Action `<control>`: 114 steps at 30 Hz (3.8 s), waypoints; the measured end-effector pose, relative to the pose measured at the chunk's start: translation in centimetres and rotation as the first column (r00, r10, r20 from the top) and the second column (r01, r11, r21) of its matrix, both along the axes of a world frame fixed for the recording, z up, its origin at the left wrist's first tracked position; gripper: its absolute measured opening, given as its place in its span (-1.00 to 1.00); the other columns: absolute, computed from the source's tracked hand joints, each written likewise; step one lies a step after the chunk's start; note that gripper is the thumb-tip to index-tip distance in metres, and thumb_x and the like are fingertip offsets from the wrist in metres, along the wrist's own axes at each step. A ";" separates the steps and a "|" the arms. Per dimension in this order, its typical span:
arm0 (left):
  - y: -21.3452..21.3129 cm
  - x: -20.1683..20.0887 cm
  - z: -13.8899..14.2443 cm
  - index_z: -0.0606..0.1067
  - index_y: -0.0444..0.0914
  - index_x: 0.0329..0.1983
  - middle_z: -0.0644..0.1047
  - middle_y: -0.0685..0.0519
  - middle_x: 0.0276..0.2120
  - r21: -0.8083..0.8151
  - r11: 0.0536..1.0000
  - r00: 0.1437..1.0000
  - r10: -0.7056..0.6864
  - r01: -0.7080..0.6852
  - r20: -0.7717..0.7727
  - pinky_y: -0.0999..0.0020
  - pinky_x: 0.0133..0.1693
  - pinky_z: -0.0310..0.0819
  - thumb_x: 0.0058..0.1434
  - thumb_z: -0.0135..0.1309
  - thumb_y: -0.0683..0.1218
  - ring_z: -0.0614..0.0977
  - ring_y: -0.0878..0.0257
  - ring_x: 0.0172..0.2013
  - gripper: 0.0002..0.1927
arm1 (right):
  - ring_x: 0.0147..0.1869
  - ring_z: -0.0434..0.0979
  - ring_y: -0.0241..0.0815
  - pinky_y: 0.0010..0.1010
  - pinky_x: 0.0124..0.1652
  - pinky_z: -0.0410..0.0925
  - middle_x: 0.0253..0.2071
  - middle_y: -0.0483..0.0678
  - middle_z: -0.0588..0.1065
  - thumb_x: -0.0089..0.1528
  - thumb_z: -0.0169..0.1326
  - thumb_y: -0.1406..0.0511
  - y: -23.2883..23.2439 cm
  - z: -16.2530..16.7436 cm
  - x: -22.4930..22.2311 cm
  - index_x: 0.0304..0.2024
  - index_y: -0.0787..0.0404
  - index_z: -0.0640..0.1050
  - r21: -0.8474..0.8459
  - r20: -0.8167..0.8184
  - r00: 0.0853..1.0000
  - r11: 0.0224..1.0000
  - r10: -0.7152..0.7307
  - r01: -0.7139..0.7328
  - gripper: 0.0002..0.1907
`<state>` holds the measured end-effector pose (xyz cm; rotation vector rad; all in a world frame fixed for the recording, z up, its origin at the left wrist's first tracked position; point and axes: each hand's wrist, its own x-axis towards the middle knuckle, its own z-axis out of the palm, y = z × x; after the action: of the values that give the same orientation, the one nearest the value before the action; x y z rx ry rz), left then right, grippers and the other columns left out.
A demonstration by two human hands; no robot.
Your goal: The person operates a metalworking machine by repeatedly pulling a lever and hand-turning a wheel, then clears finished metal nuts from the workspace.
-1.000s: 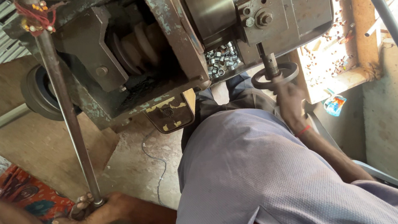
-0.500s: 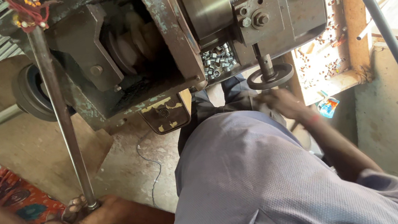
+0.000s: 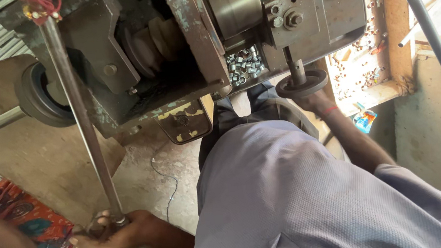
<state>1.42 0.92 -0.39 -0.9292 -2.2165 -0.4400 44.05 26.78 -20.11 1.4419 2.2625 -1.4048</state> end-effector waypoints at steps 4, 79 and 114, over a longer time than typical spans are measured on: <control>0.7 -4.8 0.1 0.34 -0.49 0.13 0.25 0.02 -0.44 0.817 0.361 0.764 -0.318 -0.450 0.562 0.40 -0.42 0.27 0.54 -0.02 0.11 0.40 0.22 -0.42 -0.49 | 0.03 0.57 -0.01 -0.17 0.07 0.35 -0.09 0.08 0.60 0.37 0.12 0.13 -1.8 2.5 -1.7 -0.14 0.26 0.63 -0.162 0.181 0.984 0.986 0.004 0.026 -0.69; 0.5 -5.1 0.0 0.54 -0.37 0.05 0.33 0.13 -0.52 0.791 0.275 0.740 -0.284 -0.547 0.610 0.47 -0.46 0.35 0.36 0.09 0.15 0.44 0.33 -0.53 -0.50 | -0.25 0.47 -0.14 -0.24 -0.28 0.36 -0.22 -0.03 0.62 0.25 0.07 0.24 -0.7 5.1 1.0 -0.11 0.30 0.70 -0.390 0.216 0.882 0.792 -0.419 0.471 -0.69; 0.5 -5.0 -0.1 0.54 -0.33 -0.06 0.37 0.14 -0.51 0.785 0.440 0.775 -0.259 -0.436 0.576 0.50 -0.51 0.32 0.38 0.05 0.18 0.47 0.35 -0.53 -0.54 | -0.27 0.53 -0.04 -0.21 -0.27 0.38 -0.30 0.11 0.58 0.39 -0.01 -0.05 -4.7 1.4 -1.7 -0.15 0.37 0.58 -0.098 0.043 0.876 0.871 -0.480 0.482 -0.44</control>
<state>-3.59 1.42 -0.54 0.0140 -2.0042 -1.9162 42.30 22.09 -18.76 2.0685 1.8508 -1.5916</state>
